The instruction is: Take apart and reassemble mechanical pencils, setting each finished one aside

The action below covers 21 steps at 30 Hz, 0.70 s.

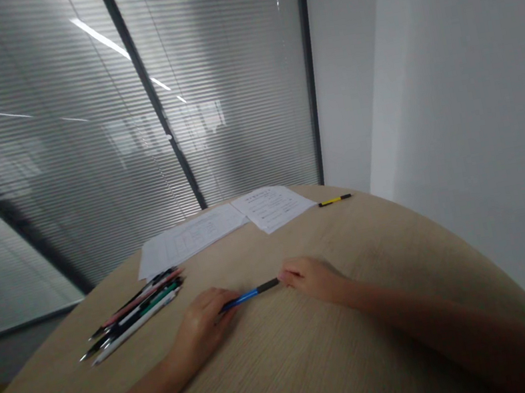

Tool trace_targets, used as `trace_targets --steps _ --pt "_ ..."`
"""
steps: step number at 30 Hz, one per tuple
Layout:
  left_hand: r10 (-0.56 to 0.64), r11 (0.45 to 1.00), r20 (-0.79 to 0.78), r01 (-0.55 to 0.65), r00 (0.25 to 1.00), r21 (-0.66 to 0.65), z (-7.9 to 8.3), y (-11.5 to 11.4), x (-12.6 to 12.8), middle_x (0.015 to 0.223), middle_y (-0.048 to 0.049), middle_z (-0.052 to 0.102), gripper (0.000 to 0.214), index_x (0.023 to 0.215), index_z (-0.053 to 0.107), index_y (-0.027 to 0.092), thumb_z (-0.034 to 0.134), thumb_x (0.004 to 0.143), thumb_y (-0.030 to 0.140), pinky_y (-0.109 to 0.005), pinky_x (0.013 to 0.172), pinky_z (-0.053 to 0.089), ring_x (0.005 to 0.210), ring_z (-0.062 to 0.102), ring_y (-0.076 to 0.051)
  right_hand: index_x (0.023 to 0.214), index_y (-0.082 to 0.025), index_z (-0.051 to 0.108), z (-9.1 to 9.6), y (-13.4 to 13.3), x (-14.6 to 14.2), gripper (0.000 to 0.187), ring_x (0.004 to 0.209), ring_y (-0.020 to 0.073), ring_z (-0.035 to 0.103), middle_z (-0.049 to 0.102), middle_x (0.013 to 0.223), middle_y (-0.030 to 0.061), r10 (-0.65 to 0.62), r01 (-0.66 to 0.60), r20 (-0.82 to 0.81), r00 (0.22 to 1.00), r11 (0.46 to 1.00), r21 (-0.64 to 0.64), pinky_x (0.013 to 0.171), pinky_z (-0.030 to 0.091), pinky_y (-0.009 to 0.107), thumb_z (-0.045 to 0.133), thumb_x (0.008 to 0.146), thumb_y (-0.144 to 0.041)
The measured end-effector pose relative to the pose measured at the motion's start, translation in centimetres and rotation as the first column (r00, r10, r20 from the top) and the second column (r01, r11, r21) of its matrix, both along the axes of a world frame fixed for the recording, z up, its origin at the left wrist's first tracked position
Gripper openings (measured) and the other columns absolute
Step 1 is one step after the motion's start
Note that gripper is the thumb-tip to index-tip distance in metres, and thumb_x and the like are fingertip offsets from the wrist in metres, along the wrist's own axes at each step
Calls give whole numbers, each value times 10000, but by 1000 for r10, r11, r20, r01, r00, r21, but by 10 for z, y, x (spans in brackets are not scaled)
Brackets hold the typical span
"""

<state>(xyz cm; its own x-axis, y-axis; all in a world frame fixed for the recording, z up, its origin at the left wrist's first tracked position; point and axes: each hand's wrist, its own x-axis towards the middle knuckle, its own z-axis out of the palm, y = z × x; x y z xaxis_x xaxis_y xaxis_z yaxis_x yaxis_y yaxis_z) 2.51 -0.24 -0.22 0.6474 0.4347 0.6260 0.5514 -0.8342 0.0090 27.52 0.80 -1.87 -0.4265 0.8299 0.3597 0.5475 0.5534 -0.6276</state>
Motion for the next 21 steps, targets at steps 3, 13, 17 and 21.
trace_targets --steps 3,13,17,21 --pt "4 1000 -4 -4 1000 30 1 -1 1 733 -62 652 214 870 593 156 395 885 236 -285 622 484 677 599 -165 594 -172 486 -1 -1 0 320 551 104 475 488 559 -19 -28 28 12 1000 998 -56 559 362 231 371 868 -292" --pt "46 998 50 -44 998 -46 0 2 -2 747 -65 659 177 864 598 160 435 851 226 -291 628 491 685 609 -176 835 -184 543 -4 5 -3 104 641 108 529 558 705 -9 -50 -7 -261 964 977 -212 617 427 243 546 769 -264" --pt "32 999 19 -32 999 -7 -1 2 -2 773 -65 665 169 884 592 163 435 857 220 -296 652 484 711 616 -175 789 -177 528 -3 5 -1 87 600 104 513 534 641 -24 -67 11 -228 971 971 -237 601 410 236 505 798 -261" --pt "6 1000 -1 -6 1000 27 1 0 0 760 -61 665 165 899 584 156 430 863 202 -298 648 484 704 619 -173 735 -173 504 -1 3 -1 125 595 104 509 529 620 -26 -94 67 -116 989 973 -219 594 386 228 459 829 -241"
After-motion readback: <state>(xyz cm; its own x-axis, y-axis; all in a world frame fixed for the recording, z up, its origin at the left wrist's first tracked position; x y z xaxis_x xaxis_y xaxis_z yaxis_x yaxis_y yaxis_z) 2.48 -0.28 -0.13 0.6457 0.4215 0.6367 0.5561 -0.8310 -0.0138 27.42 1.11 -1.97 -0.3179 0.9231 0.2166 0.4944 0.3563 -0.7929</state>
